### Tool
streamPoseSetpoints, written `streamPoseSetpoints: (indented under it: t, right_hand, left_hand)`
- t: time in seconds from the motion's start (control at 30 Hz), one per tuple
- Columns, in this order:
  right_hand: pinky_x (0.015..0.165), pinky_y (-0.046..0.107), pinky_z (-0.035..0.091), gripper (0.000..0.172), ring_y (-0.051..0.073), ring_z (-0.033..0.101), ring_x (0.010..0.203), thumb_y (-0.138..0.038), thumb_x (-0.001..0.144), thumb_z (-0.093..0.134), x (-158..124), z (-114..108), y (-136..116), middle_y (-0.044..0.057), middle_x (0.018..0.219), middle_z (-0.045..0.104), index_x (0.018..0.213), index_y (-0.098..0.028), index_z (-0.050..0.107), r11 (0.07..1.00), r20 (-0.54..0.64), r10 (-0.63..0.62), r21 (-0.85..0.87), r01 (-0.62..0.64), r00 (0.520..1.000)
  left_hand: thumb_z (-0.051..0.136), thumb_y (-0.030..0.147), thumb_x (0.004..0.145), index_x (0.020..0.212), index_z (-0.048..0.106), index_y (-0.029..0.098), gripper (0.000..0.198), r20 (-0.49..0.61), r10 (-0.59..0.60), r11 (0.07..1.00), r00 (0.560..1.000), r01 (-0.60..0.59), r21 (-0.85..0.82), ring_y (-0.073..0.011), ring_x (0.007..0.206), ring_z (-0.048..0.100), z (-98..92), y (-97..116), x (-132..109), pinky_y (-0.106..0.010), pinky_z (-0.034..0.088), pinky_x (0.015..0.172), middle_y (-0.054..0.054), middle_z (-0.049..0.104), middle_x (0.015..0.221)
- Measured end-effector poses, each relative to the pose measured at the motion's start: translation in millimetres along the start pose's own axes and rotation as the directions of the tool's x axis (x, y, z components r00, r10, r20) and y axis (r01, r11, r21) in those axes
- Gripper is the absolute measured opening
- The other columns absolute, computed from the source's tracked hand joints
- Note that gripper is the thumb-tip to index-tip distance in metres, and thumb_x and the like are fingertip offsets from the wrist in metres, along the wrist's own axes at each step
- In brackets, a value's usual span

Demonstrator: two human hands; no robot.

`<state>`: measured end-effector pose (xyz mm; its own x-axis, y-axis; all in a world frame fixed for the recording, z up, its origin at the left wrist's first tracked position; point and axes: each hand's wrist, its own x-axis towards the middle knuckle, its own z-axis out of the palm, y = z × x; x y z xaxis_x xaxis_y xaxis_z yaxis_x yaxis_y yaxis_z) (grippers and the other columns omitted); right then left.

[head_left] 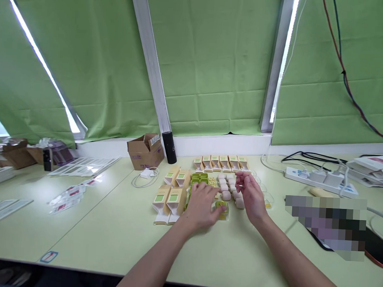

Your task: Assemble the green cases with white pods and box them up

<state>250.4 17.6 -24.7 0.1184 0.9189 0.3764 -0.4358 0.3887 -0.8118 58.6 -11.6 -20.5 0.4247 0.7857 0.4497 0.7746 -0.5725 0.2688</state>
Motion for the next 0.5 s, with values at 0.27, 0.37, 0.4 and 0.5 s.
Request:
streamPoseSetpoints:
  t: [0.27, 0.37, 0.4, 0.5]
  right_hand:
    - [0.066, 0.034, 0.040, 0.041, 0.019, 0.050, 0.073, -0.066, 0.084, 0.071, 2.4, -0.6, 2.1, 0.002, 0.083, 0.057, 0.093, -0.026, 0.075, 0.996, 0.037, 0.066, 0.055, -0.068, 0.997]
    - [0.065, 0.034, 0.039, 0.042, 0.019, 0.049, 0.071, -0.066, 0.083, 0.071, 2.2, -0.4, 2.7, 0.002, 0.082, 0.057, 0.093, -0.026, 0.074, 0.995, 0.036, 0.085, 0.049, -0.086, 0.996]
    - [0.064, 0.034, 0.039, 0.042, 0.019, 0.049, 0.071, -0.066, 0.083, 0.072, 2.2, -0.5, 3.0, 0.002, 0.082, 0.057, 0.093, -0.026, 0.074, 0.994, 0.039, 0.092, 0.051, -0.094, 0.995]
    - [0.064, 0.033, 0.040, 0.040, 0.018, 0.050, 0.071, -0.064, 0.083, 0.072, 2.8, -1.7, 4.2, 0.002, 0.082, 0.058, 0.094, -0.026, 0.074, 0.992, 0.048, 0.108, 0.062, -0.111, 0.993]
  left_hand:
    - [0.051, 0.027, 0.096, 0.119, 0.070, 0.022, 0.030, -0.140, -0.301, 0.933, 0.943, 0.322, 0.162, -0.0387, 0.120, 0.050, -18.6, -44.9, 40.4, -0.053, 0.035, 0.099, -0.016, 0.071, 0.120]
    - [0.051, 0.027, 0.094, 0.129, 0.067, 0.023, 0.038, 0.018, -0.389, 0.903, 0.921, 0.377, 0.209, -0.0381, 0.129, 0.045, -20.0, -64.0, 64.6, -0.050, 0.035, 0.104, -0.016, 0.065, 0.135]
    - [0.052, 0.027, 0.093, 0.129, 0.067, 0.024, 0.039, 0.063, -0.403, 0.901, 0.913, 0.383, 0.206, -0.0372, 0.129, 0.045, -18.7, -70.5, 73.3, -0.049, 0.036, 0.103, -0.015, 0.064, 0.136]
    - [0.058, 0.028, 0.087, 0.121, 0.072, 0.023, 0.037, 0.137, -0.464, 0.875, 0.875, 0.428, 0.225, -0.0393, 0.128, 0.046, -11.2, -89.3, 97.7, -0.049, 0.037, 0.102, -0.017, 0.066, 0.131]
